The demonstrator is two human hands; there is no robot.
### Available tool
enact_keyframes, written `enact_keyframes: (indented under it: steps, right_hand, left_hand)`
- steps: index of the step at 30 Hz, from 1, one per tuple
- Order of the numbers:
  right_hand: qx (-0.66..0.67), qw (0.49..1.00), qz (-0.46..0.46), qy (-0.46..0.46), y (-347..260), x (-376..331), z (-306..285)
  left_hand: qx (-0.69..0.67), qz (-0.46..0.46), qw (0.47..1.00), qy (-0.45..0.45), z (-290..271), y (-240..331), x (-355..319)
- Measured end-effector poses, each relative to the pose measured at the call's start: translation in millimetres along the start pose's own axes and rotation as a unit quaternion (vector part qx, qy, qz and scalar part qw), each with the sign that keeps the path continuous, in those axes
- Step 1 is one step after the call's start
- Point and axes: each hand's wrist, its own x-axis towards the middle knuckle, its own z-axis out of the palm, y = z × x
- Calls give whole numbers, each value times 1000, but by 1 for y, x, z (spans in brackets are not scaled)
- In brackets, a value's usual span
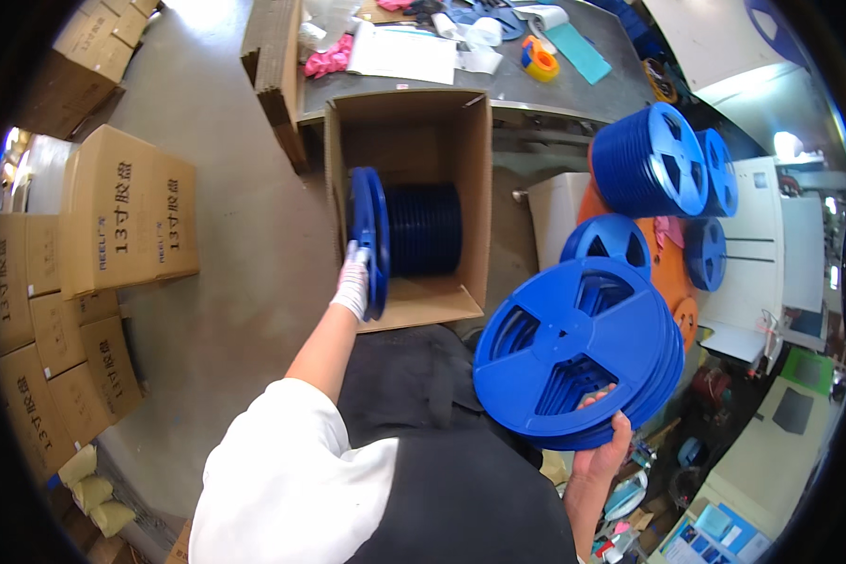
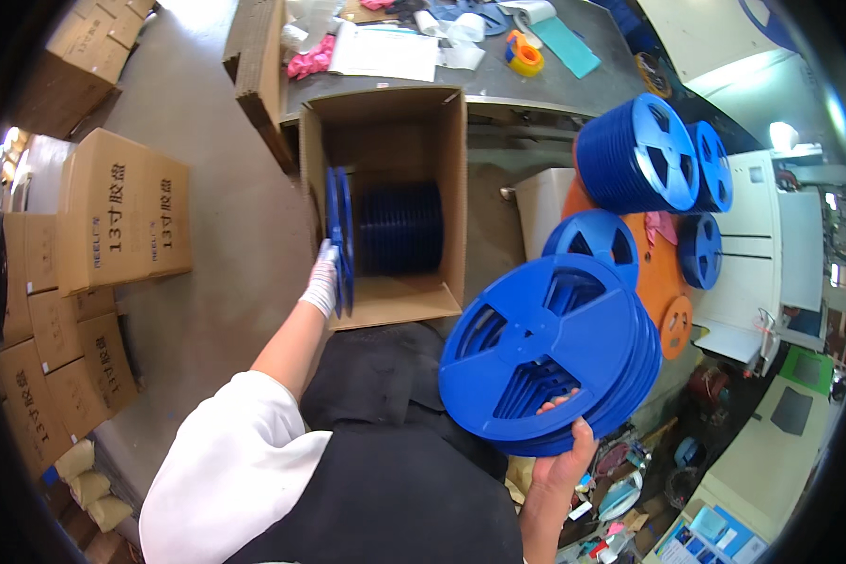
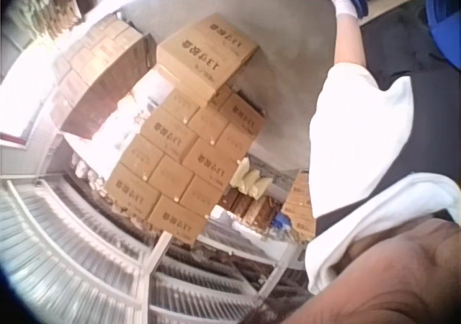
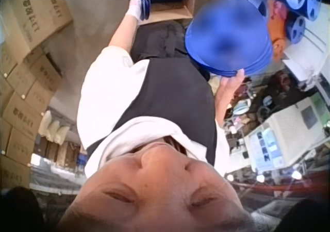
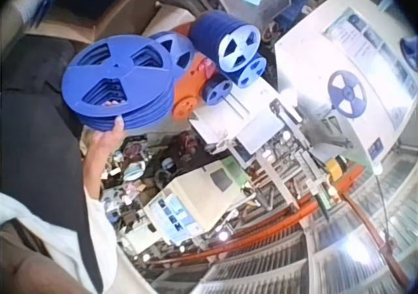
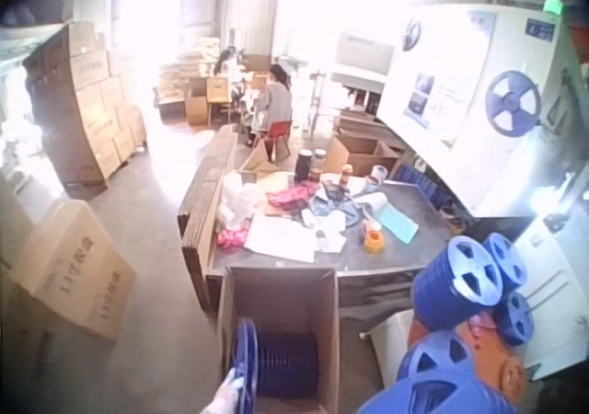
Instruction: The person repeatedly picks up blue plastic reels, wipes their surfaces with gloved hands, and places them into a cardboard box. The person continues this cycle of picking, wiping, and stacking the reels throughout the clip.
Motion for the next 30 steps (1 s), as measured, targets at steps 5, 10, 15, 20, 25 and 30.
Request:
enact_keyframes:
  steps: [5,10,15,20,25,30]
  right_hand:
    - [34,999,-9,10,-7,2,-23]
    - [205,966,-30,-153,-6,9,-51]
    - [337,917,-22,-213,-1,12,-61]
    - [373,887,25,-270,-3,9,-54]
    - [369,873,41,-318,2,9,-40]
    - [358,886,36,-294,5,8,-41]
  left_hand:
    - [65,102,992,-47,1,2,2]
    - [58,209,965,-146,14,4,-23]
    - [119,327,920,-183,40,38,-79]
    - [317,561,749,-155,76,89,-151]
    - [463,657,537,-257,132,95,-268]
    - [347,628,466,-518,155,89,-326]
